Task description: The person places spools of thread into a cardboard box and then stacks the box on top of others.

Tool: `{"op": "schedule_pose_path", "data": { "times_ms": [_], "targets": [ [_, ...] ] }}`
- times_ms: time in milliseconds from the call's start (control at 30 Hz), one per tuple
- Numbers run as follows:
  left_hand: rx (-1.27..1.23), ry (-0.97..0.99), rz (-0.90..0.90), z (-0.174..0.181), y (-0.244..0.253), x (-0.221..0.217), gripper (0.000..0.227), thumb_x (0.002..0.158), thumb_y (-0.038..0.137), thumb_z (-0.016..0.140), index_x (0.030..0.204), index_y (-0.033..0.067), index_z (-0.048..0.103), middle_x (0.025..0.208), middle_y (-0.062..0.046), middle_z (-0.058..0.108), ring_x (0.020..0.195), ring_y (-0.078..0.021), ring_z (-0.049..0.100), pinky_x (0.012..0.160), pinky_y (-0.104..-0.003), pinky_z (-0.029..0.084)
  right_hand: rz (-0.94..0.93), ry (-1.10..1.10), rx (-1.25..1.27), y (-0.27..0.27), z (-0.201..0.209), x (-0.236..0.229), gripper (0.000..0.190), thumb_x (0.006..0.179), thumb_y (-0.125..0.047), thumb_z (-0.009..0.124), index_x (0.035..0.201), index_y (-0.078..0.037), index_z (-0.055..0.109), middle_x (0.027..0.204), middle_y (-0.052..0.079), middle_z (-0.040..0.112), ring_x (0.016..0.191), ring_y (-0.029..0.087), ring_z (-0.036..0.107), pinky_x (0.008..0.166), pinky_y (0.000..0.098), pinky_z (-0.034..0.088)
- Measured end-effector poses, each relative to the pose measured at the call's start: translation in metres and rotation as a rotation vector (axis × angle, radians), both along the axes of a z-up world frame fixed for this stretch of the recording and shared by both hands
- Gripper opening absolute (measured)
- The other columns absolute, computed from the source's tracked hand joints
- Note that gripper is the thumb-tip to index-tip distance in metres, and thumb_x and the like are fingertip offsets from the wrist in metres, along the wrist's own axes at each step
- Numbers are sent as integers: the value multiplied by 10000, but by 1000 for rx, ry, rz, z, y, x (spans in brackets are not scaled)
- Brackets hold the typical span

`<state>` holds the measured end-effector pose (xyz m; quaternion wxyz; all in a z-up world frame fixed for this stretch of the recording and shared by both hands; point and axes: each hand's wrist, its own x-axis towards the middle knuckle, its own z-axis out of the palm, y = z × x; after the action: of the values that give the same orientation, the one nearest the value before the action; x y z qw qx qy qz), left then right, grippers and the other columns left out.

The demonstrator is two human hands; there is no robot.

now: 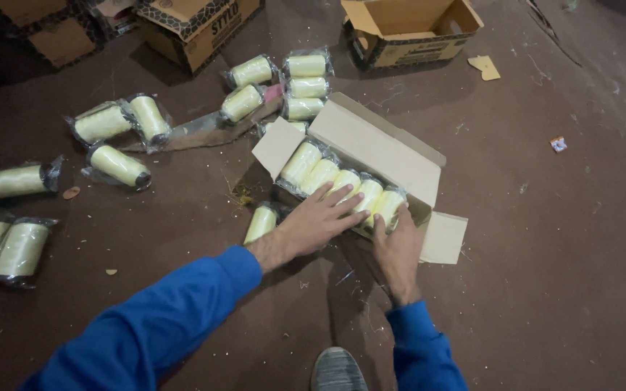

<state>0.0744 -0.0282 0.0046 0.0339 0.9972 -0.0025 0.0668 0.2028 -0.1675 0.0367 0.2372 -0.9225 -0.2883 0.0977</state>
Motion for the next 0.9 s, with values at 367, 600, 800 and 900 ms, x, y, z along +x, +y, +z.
{"op": "schedule_pose_path", "data": {
  "times_ms": [367,600,800,900],
  "targets": [
    [89,121,-22,5,0,6,1077,769,327,880,1615,167,234,1680,-85,242,1540,-337,258,1251,-559,290,174,-123,-321,4,-65,51,753,1035,-444,396,1489,157,389,1147,385,661,1068,544,696,841,634,569],
    [150,207,-87,13,3,25,1086,806,368,822,1644,244,143,1718,-7,161,1576,-276,200,1293,-559,199,141,154,-141,-1,12,2,719,1035,-379,437,1589,57,294,1486,375,471,1338,562,506,1101,673,402],
    [192,241,-148,17,-2,39,1160,756,415,844,1646,330,104,1720,4,160,1585,-282,171,1295,-585,168,236,-140,4,-33,4,-21,444,1035,-289,597,1268,88,627,1099,327,680,1071,530,661,892,617,525],
    [256,340,-123,6,6,50,1097,762,453,840,1623,414,162,1722,73,119,1585,-235,151,1284,-587,184,197,-609,237,-54,-16,-51,344,924,-233,796,1198,-59,681,1221,208,622,1125,395,638,971,478,508]
  ]
}}
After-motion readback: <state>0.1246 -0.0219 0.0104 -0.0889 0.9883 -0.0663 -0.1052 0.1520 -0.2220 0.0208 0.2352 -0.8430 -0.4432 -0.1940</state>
